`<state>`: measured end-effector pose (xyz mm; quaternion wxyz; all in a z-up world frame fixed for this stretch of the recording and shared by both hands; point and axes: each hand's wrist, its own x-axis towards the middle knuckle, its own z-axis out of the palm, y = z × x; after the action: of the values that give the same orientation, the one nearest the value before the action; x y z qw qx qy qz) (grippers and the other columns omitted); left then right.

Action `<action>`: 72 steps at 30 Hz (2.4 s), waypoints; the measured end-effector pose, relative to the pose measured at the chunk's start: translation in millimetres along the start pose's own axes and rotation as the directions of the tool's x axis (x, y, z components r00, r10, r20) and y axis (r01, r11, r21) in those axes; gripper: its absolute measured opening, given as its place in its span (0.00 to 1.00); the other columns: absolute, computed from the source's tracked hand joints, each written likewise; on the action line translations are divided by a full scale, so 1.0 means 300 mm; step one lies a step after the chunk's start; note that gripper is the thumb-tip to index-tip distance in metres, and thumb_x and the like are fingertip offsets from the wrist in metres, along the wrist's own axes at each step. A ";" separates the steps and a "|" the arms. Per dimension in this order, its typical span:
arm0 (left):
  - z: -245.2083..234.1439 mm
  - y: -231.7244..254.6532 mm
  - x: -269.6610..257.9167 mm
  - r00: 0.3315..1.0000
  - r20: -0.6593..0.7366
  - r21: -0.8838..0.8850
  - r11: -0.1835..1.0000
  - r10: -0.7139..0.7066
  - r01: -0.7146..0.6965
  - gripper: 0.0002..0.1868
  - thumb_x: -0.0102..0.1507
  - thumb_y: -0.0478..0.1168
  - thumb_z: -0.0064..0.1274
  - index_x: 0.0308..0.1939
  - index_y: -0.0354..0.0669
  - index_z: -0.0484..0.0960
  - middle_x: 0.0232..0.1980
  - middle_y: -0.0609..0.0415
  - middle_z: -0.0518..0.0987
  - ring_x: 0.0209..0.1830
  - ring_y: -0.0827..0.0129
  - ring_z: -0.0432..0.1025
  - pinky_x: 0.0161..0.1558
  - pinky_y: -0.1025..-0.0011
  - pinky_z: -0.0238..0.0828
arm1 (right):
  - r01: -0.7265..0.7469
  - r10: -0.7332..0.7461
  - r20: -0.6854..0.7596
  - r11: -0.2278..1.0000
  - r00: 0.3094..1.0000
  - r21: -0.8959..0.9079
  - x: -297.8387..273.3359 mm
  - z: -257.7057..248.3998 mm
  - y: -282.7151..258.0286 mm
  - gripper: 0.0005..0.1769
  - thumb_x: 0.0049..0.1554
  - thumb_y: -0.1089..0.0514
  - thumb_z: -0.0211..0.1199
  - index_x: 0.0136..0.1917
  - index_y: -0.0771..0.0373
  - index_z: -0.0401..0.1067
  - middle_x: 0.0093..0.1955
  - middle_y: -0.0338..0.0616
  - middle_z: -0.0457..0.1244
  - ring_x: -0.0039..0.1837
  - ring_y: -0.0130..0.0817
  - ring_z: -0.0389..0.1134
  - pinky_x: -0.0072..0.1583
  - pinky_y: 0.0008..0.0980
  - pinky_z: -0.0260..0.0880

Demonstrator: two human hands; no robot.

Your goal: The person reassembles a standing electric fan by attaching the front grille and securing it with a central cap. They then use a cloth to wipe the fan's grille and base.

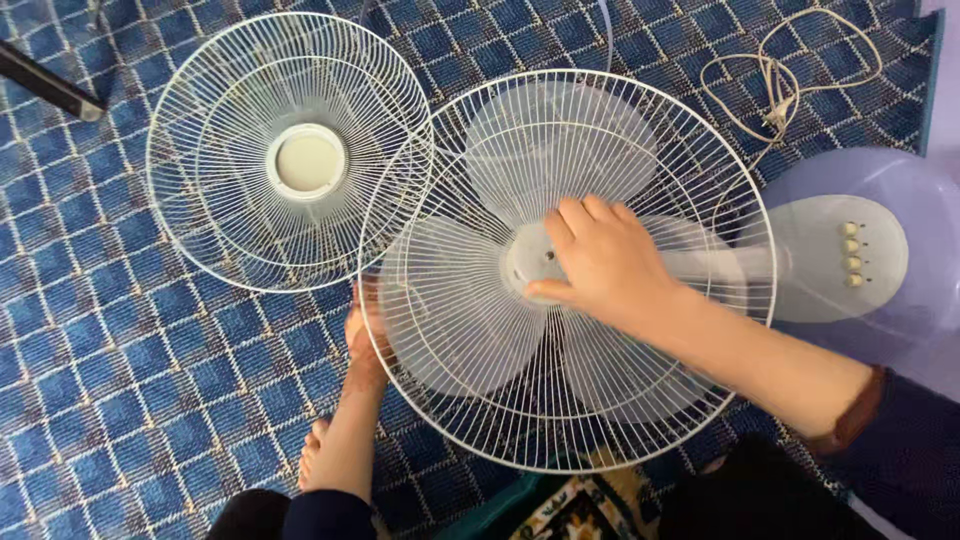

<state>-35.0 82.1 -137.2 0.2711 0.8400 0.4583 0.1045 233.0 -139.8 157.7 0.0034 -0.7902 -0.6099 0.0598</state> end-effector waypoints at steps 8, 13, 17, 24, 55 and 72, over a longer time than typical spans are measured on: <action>-0.066 -0.065 -0.293 0.760 -0.637 -0.148 0.988 -0.130 0.045 0.15 0.64 0.42 0.53 0.48 0.36 0.82 0.41 0.46 0.78 0.38 0.57 0.73 0.41 0.62 0.72 | 0.354 -0.372 0.068 0.916 0.926 0.188 0.012 0.029 0.062 0.46 0.42 0.62 0.74 0.74 0.53 0.68 0.78 0.41 0.56 0.74 0.47 0.58 0.68 0.51 0.56; -0.181 0.003 -0.300 0.594 -0.714 -0.501 0.863 -0.372 -0.062 0.12 0.62 0.33 0.60 0.48 0.32 0.81 0.44 0.47 0.80 0.36 0.63 0.75 0.36 0.67 0.74 | 0.215 -0.176 -0.155 0.932 0.972 0.292 -0.036 0.055 0.033 0.41 0.45 0.50 0.75 0.69 0.60 0.67 0.74 0.47 0.58 0.73 0.52 0.58 0.69 0.49 0.60; -0.326 0.179 -0.212 0.680 -0.509 -0.860 0.346 -0.527 -0.376 0.16 0.62 0.28 0.58 0.54 0.35 0.78 0.44 0.53 0.80 0.31 0.71 0.76 0.25 0.79 0.70 | -0.004 0.044 -0.267 0.989 0.963 0.149 -0.047 0.080 -0.008 0.51 0.40 0.37 0.77 0.68 0.67 0.66 0.67 0.57 0.59 0.69 0.56 0.59 0.66 0.51 0.62; -0.590 0.518 -0.252 0.788 -0.471 -0.830 0.502 -0.395 -0.245 0.16 0.67 0.33 0.56 0.58 0.35 0.79 0.43 0.48 0.83 0.26 0.74 0.75 0.27 0.77 0.76 | -0.132 0.195 -0.238 0.957 0.951 0.258 -0.060 0.122 -0.029 0.48 0.42 0.32 0.76 0.65 0.65 0.70 0.64 0.56 0.61 0.66 0.53 0.62 0.66 0.51 0.62; -0.386 1.041 -0.017 0.627 -0.063 0.027 0.629 0.776 -0.777 0.36 0.59 0.47 0.60 0.67 0.33 0.69 0.63 0.37 0.75 0.62 0.47 0.71 0.59 0.56 0.71 | -0.244 0.195 0.209 0.182 0.958 0.952 -0.024 -0.052 0.103 0.32 0.56 0.56 0.67 0.72 0.61 0.64 0.57 0.57 0.68 0.52 0.36 0.73 0.51 0.32 0.78; -0.317 0.884 -0.087 0.850 0.288 0.228 0.830 0.441 -0.509 0.50 0.56 0.73 0.54 0.69 0.44 0.66 0.75 0.42 0.60 0.78 0.51 0.49 0.71 0.31 0.31 | -0.064 0.131 -0.054 0.754 0.990 0.654 0.014 0.045 0.110 0.21 0.51 0.55 0.73 0.58 0.55 0.75 0.54 0.42 0.63 0.57 0.39 0.69 0.59 0.40 0.73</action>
<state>99.4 -20.1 89.9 0.1572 0.9648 0.2106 0.0042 264.5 -145.2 141.3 0.3036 -0.7724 -0.5083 0.2298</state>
